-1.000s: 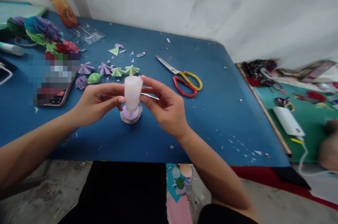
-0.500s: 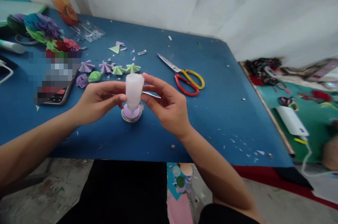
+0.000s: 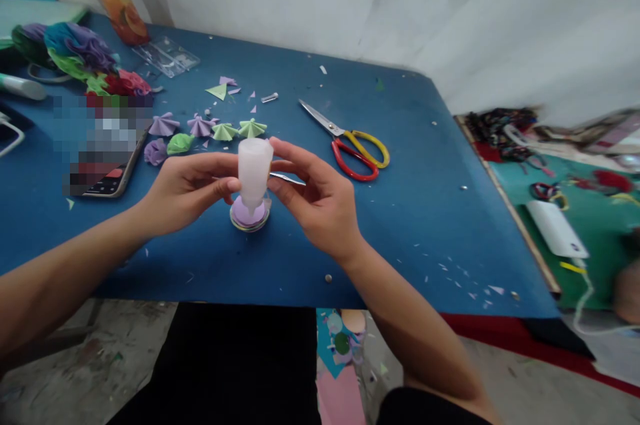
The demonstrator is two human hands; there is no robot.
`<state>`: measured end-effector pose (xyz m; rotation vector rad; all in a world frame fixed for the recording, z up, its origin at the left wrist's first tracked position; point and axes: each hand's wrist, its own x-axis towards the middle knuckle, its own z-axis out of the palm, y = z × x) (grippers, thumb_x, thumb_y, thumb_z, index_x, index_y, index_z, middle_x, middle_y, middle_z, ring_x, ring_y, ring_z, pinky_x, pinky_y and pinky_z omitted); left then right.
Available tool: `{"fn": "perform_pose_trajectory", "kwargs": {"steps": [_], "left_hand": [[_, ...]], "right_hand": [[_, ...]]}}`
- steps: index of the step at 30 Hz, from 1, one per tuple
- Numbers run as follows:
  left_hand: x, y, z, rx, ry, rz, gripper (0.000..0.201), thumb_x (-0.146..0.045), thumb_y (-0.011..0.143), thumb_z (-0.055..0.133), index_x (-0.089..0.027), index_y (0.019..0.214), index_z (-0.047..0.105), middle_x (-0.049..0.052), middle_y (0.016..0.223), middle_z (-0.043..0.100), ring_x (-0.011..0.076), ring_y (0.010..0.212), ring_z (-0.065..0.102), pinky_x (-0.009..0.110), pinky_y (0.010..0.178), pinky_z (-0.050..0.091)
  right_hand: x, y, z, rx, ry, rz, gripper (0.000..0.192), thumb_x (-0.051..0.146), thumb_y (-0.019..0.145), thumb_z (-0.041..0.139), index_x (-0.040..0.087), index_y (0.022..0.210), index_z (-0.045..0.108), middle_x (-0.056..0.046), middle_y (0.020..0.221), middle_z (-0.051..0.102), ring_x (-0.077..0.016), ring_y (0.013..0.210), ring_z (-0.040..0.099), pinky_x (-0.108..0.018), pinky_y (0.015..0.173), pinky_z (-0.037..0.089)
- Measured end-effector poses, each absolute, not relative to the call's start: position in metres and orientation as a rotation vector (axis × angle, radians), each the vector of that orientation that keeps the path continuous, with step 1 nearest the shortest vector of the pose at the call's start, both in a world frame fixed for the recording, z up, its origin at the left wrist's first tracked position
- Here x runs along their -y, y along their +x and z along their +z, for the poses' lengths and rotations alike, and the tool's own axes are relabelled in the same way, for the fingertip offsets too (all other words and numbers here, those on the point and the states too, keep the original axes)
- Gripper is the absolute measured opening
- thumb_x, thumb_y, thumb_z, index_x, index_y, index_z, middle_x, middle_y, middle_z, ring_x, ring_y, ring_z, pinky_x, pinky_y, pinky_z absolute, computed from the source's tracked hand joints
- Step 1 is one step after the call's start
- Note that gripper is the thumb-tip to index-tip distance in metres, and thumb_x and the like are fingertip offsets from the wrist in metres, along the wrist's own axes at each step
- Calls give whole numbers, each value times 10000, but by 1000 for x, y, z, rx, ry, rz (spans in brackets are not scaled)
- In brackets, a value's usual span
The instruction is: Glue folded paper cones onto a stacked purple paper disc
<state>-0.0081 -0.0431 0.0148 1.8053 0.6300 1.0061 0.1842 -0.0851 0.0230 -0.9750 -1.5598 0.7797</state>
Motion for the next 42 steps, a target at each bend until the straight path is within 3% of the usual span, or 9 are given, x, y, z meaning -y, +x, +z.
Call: {"fn": "perform_pose_trajectory", "kwargs": {"steps": [30, 34, 39, 42], "left_hand": [[43, -9, 14, -664, 1855, 985, 383, -450, 858, 566, -189, 1126, 647, 79, 990, 712, 157, 757, 669, 213, 566, 542], [44, -8, 13, -728, 1949, 1077, 366, -476, 827, 595, -211, 1070, 665, 55, 950, 716, 156, 775, 665, 211, 578, 530], [49, -5, 10, -804, 2098, 1286, 316, -494, 758, 665, -214, 904, 679, 29, 823, 710, 119, 629, 617, 232, 559, 513], [49, -5, 8, -750, 2212, 1386, 257, -464, 772, 665, -217, 844, 677, 22, 778, 700, 113, 610, 611, 239, 580, 514]], "right_hand": [[85, 184, 23, 1536, -1058, 784, 409, 322, 763, 707, 314, 1158, 600, -3, 1155, 653, -223, 1031, 640, -407, 873, 579], [87, 182, 24, 1542, -1052, 798, 428, 367, 763, 704, 323, 1171, 586, -2, 1167, 645, -207, 1018, 642, -370, 858, 582], [94, 173, 22, 1571, -1056, 787, 609, 372, 654, 792, 329, 1211, 549, 2, 1152, 645, -204, 1020, 641, -343, 873, 567], [96, 168, 20, 1534, -1085, 812, 578, 376, 651, 790, 294, 1180, 571, -10, 1128, 656, -205, 1021, 644, -347, 901, 549]]}}
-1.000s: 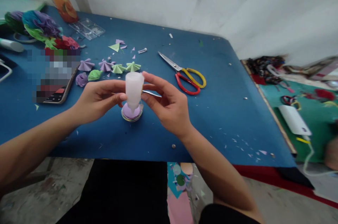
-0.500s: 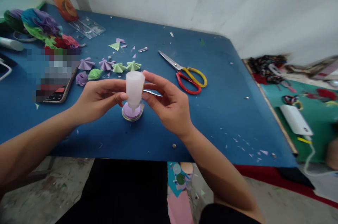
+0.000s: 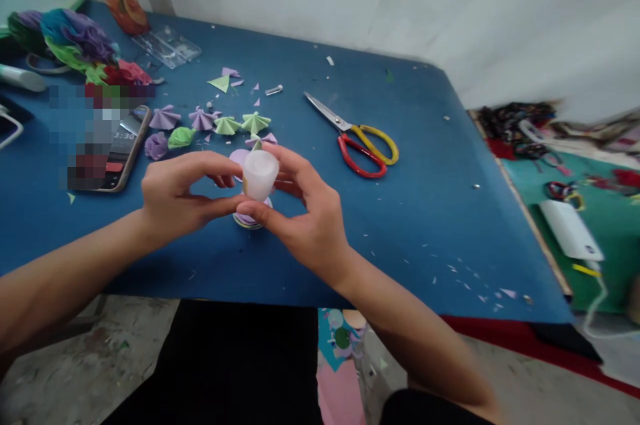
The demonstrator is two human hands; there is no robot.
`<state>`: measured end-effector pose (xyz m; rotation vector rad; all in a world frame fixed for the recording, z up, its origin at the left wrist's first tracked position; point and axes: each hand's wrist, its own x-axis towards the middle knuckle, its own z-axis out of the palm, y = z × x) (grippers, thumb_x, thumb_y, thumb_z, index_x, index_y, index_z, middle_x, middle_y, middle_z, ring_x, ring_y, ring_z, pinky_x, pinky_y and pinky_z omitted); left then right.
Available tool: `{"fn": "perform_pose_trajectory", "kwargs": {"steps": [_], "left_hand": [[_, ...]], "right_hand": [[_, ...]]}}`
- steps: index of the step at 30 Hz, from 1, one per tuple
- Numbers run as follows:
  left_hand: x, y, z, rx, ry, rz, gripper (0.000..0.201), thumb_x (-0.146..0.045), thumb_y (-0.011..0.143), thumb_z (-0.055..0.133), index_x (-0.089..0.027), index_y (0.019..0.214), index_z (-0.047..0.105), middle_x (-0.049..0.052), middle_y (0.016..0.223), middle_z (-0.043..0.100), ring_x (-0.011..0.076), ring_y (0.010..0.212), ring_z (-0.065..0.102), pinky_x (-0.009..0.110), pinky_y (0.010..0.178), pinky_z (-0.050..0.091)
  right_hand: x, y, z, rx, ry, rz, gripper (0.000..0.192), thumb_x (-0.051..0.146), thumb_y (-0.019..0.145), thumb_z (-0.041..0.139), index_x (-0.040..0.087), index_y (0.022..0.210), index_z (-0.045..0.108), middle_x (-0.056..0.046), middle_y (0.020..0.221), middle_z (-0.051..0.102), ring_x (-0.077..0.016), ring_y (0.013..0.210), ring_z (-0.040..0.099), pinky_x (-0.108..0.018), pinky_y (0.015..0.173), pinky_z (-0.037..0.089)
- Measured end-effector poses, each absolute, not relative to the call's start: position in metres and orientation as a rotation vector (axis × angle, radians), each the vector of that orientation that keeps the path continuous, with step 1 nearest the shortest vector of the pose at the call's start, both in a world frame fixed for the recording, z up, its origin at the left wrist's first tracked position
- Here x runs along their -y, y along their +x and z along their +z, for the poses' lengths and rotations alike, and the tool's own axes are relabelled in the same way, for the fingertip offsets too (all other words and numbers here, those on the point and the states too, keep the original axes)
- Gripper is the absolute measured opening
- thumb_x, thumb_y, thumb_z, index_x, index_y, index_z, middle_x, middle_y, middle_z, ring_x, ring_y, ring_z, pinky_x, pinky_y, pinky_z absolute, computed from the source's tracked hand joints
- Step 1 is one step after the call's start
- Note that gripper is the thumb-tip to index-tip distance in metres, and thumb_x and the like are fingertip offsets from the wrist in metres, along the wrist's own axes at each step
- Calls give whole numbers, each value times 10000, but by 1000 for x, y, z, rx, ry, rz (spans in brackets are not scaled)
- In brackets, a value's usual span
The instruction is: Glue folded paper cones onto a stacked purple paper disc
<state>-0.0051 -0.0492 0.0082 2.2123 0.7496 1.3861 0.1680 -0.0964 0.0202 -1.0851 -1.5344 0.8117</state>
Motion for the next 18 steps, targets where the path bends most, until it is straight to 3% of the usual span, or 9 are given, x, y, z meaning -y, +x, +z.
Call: {"fn": "perform_pose_trajectory", "kwargs": {"steps": [6, 9, 18], "left_hand": [[42, -10, 13, -630, 2378, 1350, 206, -419, 819, 632, -221, 831, 686, 24, 798, 699, 128, 700, 648, 241, 647, 520], [36, -12, 15, -755, 2314, 1385, 308, -416, 895, 518, -190, 760, 677, 33, 727, 681, 123, 662, 627, 246, 614, 500], [18, -12, 3, -1048, 2107, 1365, 438, -473, 929, 405, -186, 695, 638, 13, 622, 634, 110, 583, 576, 228, 491, 415]], "right_hand": [[96, 169, 22, 1480, -1124, 882, 355, 384, 720, 740, 232, 1026, 643, -27, 1008, 703, -202, 918, 676, -362, 847, 573], [95, 172, 23, 1475, -1119, 838, 308, 365, 722, 745, 260, 998, 658, -21, 986, 713, -217, 905, 681, -375, 827, 586], [93, 173, 18, 1535, -1170, 795, 314, 358, 674, 785, 264, 956, 687, -9, 925, 728, -225, 842, 693, -382, 794, 607]]}}
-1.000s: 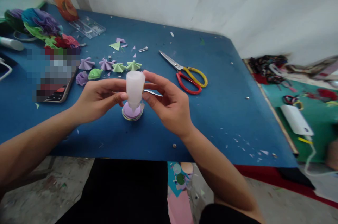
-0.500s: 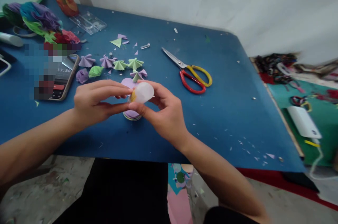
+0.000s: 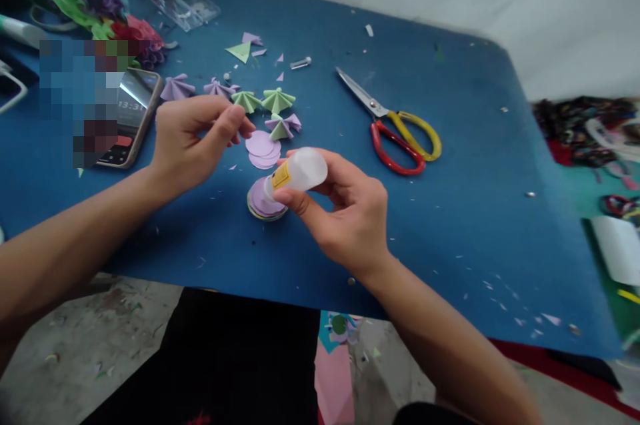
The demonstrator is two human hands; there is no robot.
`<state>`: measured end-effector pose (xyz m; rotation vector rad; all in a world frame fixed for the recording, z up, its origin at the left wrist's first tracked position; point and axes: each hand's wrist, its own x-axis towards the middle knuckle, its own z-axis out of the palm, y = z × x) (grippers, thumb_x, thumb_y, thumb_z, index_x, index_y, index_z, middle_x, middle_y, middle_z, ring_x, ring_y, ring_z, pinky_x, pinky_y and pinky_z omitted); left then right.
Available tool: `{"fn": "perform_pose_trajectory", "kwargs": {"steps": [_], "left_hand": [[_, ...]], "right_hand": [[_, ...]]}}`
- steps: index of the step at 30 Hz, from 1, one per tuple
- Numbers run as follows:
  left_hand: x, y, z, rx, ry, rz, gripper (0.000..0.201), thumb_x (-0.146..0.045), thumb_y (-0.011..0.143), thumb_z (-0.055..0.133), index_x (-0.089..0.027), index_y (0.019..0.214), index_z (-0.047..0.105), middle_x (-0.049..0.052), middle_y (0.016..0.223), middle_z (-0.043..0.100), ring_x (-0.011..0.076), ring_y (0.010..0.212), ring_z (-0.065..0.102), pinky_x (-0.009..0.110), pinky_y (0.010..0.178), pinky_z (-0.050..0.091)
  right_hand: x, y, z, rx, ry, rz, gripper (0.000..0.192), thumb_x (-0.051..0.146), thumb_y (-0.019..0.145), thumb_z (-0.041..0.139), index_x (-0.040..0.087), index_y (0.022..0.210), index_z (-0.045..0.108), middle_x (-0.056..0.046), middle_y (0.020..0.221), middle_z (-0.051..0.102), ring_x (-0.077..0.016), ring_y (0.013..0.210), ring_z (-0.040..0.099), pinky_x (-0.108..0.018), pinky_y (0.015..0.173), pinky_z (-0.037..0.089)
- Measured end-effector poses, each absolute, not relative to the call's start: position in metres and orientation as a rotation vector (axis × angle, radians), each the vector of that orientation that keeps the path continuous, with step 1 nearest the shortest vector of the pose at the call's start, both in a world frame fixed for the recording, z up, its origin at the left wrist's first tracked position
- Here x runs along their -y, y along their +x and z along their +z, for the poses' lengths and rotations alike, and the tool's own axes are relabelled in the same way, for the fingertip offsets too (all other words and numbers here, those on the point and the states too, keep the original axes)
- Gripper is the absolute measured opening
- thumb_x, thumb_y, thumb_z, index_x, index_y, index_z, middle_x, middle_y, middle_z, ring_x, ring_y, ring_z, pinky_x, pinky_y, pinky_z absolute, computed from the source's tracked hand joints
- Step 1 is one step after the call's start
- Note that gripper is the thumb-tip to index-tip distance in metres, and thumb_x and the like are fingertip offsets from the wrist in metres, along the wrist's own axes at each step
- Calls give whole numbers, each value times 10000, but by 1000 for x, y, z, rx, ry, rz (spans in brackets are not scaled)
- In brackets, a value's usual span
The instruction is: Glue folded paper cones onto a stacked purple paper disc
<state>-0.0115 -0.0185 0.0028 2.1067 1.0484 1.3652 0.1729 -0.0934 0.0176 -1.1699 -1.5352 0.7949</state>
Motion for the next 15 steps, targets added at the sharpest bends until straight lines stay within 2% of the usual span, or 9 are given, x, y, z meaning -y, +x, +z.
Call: {"fn": "perform_pose_trajectory", "kwargs": {"steps": [9, 15], "left_hand": [[16, -12, 0, -929, 2190, 1441, 387, -405, 937, 456, -184, 668, 626, -27, 595, 625, 50, 526, 524, 215, 457, 389], [16, -12, 2, -951, 2200, 1404, 405, -435, 935, 437, -195, 669, 627, -15, 601, 632, 75, 534, 541, 234, 474, 410]], "right_hand": [[94, 172, 19, 1566, -1178, 726, 254, 312, 708, 764, 261, 946, 691, -5, 921, 726, -225, 835, 694, -381, 779, 613], [94, 173, 21, 1595, -1176, 739, 235, 236, 739, 736, 267, 966, 686, 14, 940, 719, -193, 860, 691, -308, 790, 615]]}}
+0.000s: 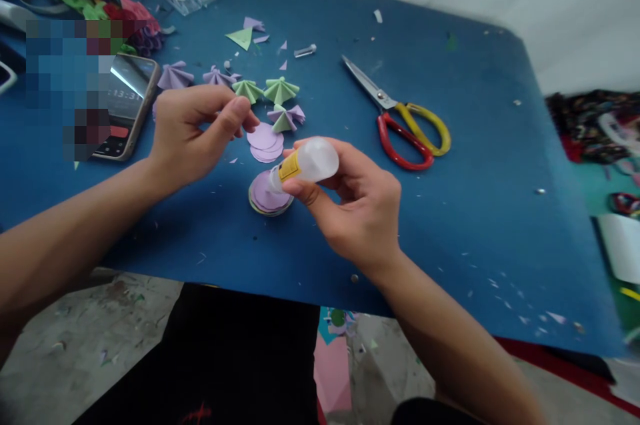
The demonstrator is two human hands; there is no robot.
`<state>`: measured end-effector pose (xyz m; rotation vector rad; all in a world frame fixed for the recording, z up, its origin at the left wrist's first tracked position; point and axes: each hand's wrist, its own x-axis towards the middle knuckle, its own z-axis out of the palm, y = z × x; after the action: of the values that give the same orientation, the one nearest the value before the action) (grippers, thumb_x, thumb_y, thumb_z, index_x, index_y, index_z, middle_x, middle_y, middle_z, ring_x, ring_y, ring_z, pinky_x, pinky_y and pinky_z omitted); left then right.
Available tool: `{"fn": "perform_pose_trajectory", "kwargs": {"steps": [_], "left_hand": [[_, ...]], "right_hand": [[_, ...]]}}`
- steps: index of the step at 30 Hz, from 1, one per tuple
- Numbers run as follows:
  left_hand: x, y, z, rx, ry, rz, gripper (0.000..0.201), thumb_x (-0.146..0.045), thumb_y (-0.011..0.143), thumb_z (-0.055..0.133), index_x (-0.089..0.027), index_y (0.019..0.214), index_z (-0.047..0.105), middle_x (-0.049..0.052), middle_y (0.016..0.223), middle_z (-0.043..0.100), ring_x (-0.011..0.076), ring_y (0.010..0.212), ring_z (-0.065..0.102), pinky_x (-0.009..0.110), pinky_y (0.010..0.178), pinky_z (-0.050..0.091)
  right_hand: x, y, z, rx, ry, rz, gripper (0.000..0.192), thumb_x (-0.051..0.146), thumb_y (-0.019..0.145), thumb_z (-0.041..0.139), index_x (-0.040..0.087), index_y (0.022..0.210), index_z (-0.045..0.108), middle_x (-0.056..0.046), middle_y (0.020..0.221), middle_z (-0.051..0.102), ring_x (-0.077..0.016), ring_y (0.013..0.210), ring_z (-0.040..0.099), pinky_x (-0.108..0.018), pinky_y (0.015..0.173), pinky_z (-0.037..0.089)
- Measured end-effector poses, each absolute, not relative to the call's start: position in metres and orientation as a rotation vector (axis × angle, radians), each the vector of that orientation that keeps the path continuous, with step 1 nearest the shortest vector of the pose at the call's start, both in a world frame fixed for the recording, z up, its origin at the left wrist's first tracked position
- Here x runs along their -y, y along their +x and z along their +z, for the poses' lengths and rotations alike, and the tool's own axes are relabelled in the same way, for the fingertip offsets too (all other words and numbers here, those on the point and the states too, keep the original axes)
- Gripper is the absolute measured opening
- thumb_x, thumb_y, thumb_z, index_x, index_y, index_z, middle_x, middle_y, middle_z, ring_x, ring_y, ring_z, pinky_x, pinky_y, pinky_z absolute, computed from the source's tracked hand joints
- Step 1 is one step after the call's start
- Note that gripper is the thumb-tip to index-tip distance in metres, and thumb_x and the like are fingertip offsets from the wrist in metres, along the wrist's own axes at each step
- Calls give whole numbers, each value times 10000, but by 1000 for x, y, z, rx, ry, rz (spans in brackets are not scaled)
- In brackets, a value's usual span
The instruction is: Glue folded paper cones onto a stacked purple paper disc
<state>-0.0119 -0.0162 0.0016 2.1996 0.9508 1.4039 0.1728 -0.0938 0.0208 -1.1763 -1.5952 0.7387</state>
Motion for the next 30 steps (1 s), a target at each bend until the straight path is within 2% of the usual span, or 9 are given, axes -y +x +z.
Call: {"fn": "perform_pose_trajectory", "kwargs": {"steps": [9, 12, 15, 21, 30], "left_hand": [[14, -13, 1, -919, 2228, 1385, 386, -382, 940, 443, -179, 662, 618, 3, 598, 613, 82, 538, 537, 250, 497, 390], [15, -14, 2, -953, 2227, 1311, 404, -437, 942, 423, -182, 691, 611, -7, 621, 603, 85, 570, 543, 253, 537, 388], [16, -14, 3, -968, 2214, 1302, 420, -457, 939, 417, -183, 685, 608, -8, 627, 604, 89, 578, 548, 252, 555, 395], [12, -13, 0, -853, 2266, 1416, 356, -348, 931, 464, -186, 648, 609, 8, 592, 617, 99, 523, 540, 257, 501, 395], [13, -13, 0, -890, 2275, 1391, 388, -431, 934, 442, -215, 655, 605, 0, 597, 628, 101, 528, 550, 270, 483, 408]], "right_hand": [[84, 179, 21, 1514, -1221, 917, 218, 270, 755, 716, 277, 969, 673, 13, 956, 697, -207, 897, 676, -370, 834, 585], [79, 182, 17, 1479, -1194, 961, 207, 286, 763, 708, 270, 967, 673, 3, 950, 695, -213, 898, 674, -391, 837, 573], [79, 182, 17, 1489, -1188, 963, 187, 268, 760, 712, 282, 944, 684, 1, 937, 697, -217, 883, 675, -378, 817, 576], [85, 179, 26, 1551, -1227, 875, 201, 237, 733, 738, 271, 926, 693, 7, 893, 698, -204, 830, 674, -343, 762, 583], [84, 181, 22, 1532, -1226, 875, 206, 256, 720, 749, 235, 918, 699, -5, 875, 705, -196, 813, 684, -328, 750, 585]]}}
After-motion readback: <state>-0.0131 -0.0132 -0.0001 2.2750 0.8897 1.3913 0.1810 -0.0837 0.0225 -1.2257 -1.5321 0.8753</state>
